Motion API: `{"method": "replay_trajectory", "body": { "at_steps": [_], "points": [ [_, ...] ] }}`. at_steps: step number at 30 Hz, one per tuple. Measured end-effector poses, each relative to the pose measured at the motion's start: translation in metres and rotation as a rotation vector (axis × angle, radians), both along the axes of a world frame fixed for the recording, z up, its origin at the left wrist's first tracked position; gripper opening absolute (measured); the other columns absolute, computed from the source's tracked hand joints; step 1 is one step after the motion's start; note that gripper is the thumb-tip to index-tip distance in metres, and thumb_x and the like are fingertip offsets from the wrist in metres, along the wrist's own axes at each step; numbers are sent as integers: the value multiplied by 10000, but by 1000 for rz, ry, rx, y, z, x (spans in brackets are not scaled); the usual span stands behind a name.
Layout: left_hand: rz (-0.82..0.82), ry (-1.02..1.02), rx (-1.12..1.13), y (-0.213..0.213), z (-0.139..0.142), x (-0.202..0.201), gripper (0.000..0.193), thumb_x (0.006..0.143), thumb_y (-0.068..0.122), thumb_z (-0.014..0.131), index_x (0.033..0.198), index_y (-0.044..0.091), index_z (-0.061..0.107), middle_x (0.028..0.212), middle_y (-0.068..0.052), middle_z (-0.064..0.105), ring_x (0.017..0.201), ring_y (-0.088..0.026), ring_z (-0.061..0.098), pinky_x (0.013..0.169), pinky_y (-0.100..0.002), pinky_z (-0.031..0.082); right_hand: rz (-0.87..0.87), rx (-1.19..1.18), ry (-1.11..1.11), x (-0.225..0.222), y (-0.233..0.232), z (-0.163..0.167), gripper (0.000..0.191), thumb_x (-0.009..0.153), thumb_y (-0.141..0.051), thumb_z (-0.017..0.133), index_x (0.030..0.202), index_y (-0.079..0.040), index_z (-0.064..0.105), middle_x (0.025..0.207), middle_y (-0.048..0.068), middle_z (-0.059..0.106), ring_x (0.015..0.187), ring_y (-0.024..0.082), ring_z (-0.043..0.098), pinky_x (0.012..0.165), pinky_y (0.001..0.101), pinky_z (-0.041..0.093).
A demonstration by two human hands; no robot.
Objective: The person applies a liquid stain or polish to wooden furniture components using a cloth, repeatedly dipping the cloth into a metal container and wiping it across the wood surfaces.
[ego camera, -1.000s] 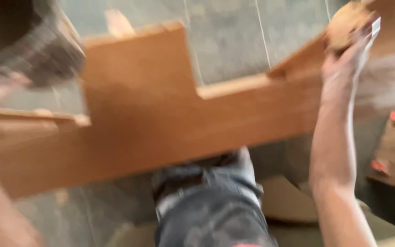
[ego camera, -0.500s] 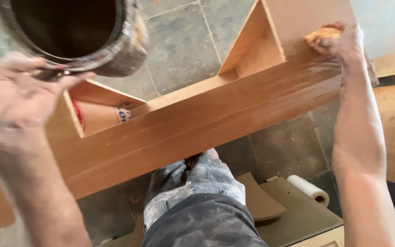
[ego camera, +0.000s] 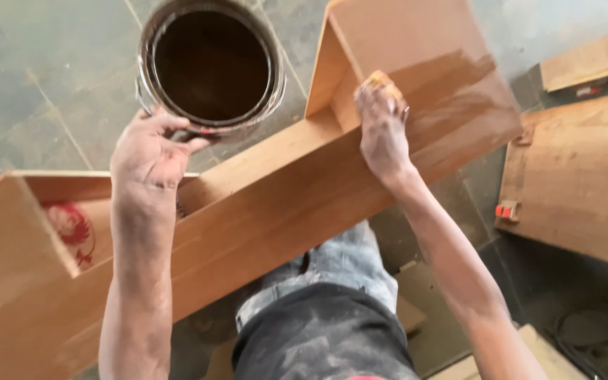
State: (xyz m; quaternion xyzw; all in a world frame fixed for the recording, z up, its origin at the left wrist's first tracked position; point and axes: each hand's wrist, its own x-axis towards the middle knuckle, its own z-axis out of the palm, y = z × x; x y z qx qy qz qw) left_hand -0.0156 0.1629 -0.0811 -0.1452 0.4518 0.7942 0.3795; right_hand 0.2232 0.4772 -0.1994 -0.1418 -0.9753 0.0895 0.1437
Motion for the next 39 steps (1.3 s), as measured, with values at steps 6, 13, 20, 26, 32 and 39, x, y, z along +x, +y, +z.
{"method": "replay_trajectory", "body": {
  "at_steps": [6, 13, 20, 26, 32, 39],
  "points": [
    [101, -76, -52, 41, -12, 1, 321, 831, -172, 525, 1089, 19, 517, 1132, -164, 631, 1097, -376, 676, 1041, -696, 463, -204, 6, -87, 26, 127, 44, 593, 948, -35, 505, 1535, 30, 554, 1597, 261, 440, 1463, 431, 372, 1146, 636, 259],
    [148, -148, -96, 67, -43, 7, 190, 887, -98, 512, 1068, -99, 567, 1082, -239, 662, 1066, -436, 677, 1049, -669, 454, -283, -362, -21, -7, 124, 7, 633, 958, 87, 373, 1588, 40, 342, 1687, 202, 318, 1586, 325, 269, 1327, 391, 154],
    [220, -225, -166, 85, -60, -1, 200, 841, -118, 488, 1021, -53, 545, 1092, -240, 603, 1092, -461, 640, 973, -756, 453, 34, -132, -358, -38, 71, 38, 608, 910, 25, 428, 1515, -32, 444, 1561, 161, 433, 1457, 326, 371, 1234, 444, 276],
    [293, -276, -142, 76, -61, 8, 287, 801, -133, 462, 1053, -26, 551, 1137, -255, 630, 1081, -479, 657, 979, -743, 440, -277, -96, -150, -32, 174, 59, 637, 868, 89, 467, 1503, 36, 458, 1624, 217, 421, 1495, 404, 367, 1235, 502, 287],
    [301, -165, -195, 89, -70, 24, 327, 782, -163, 514, 1060, 8, 543, 1088, -177, 634, 1065, -413, 645, 976, -712, 491, 10, 157, -310, -94, 52, 22, 695, 852, -48, 489, 1539, 17, 406, 1629, 231, 325, 1501, 393, 197, 1167, 595, 203],
    [237, -214, -145, 97, -77, 25, 381, 763, -159, 481, 1072, 52, 551, 1081, -157, 664, 997, -408, 688, 964, -713, 532, -58, -149, -144, -64, 189, 54, 703, 913, 86, 503, 1607, -1, 431, 1614, 212, 431, 1476, 389, 401, 1280, 493, 299]
  ]
}}
